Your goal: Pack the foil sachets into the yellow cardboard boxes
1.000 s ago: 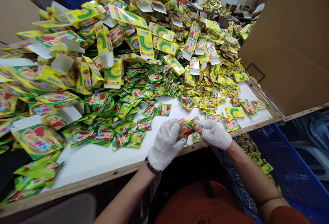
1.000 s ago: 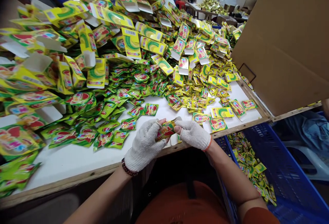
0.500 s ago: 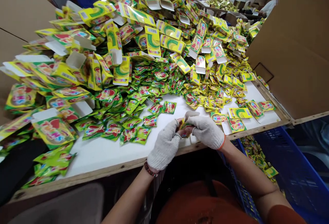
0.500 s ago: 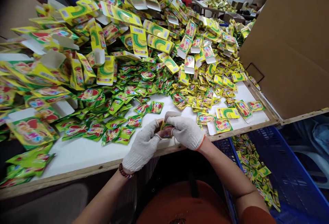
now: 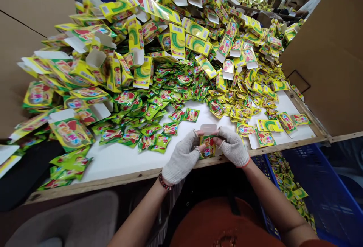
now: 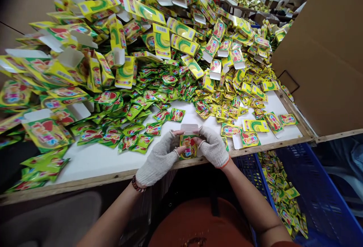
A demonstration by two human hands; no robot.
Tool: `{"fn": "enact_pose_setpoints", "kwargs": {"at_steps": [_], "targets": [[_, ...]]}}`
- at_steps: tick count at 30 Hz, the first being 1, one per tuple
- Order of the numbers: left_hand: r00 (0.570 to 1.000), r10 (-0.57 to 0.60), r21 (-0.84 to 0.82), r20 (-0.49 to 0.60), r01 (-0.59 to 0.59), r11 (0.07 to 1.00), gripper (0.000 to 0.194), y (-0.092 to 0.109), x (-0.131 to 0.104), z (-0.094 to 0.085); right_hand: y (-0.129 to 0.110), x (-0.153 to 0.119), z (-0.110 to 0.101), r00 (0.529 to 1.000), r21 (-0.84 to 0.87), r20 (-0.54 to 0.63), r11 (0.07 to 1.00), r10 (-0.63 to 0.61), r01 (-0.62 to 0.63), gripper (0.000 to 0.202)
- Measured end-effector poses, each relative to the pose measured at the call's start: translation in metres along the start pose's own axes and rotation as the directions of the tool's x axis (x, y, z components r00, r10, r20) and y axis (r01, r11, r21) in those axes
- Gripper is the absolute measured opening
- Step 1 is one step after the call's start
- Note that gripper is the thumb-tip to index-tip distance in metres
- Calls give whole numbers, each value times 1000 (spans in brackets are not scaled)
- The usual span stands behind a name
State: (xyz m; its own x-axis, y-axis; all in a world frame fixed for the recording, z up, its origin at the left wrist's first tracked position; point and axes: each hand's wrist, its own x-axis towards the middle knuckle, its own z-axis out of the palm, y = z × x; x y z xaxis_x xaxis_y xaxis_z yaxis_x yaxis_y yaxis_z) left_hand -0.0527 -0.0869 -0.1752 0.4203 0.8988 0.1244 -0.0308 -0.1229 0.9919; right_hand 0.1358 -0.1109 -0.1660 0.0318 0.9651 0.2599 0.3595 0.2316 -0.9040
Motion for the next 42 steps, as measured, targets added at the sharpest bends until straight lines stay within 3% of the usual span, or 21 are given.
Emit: {"fn": "enact_pose_setpoints", "kwargs": {"at_steps": [3,5,8,10,14,16,24,28,31,35,37,39,42], "targets": [[999,23,98,-25,-21,995,23,7,3,-4,-5,3,1,993,-130,81,987,-85,96,13],[996,28,130,-90,-16,991,20,9,5,-4,-6,4,5,996,-103,67,993,-59,66,13],[990,-19,-4,-141,18,1000,31,7,6,-4,-3,6,12,1000,73,14,997,23,-24,29],[991,-42,-70,-127,33,997,43,4,6,-4,-2,6,14,999,85,7,996,35,-36,39],[992,56,125,-111,-42,991,21,3,6,-8,-10,7,9,996,-93,48,992,-76,81,21],[986,119,214,-113,-93,972,18,7,6,-10,-17,8,6,990,-123,86,984,-115,126,22],[994,66,290,-88,-37,956,25,26,9,-16,-30,11,8,997,-148,71,989,-17,28,21],[979,203,363,-26,-180,914,23,16,4,-21,-24,10,2,982,-126,142,982,-121,139,17],[934,354,430,54,-342,836,19,7,0,-26,-19,5,-5,946,-106,221,958,-238,266,19],[891,424,475,162,-447,758,20,5,-2,-27,-17,-1,-3,931,-162,284,946,-228,281,23],[913,380,456,147,-403,793,20,8,1,-25,-16,-1,0,963,-192,213,959,-168,210,20],[953,285,414,103,-301,859,27,11,5,-23,-15,-2,-3,993,-205,56,973,-101,110,17],[983,186,441,9,-171,881,36,10,17,-26,-17,-7,-26,987,-280,-153,960,-53,8,20]]}}
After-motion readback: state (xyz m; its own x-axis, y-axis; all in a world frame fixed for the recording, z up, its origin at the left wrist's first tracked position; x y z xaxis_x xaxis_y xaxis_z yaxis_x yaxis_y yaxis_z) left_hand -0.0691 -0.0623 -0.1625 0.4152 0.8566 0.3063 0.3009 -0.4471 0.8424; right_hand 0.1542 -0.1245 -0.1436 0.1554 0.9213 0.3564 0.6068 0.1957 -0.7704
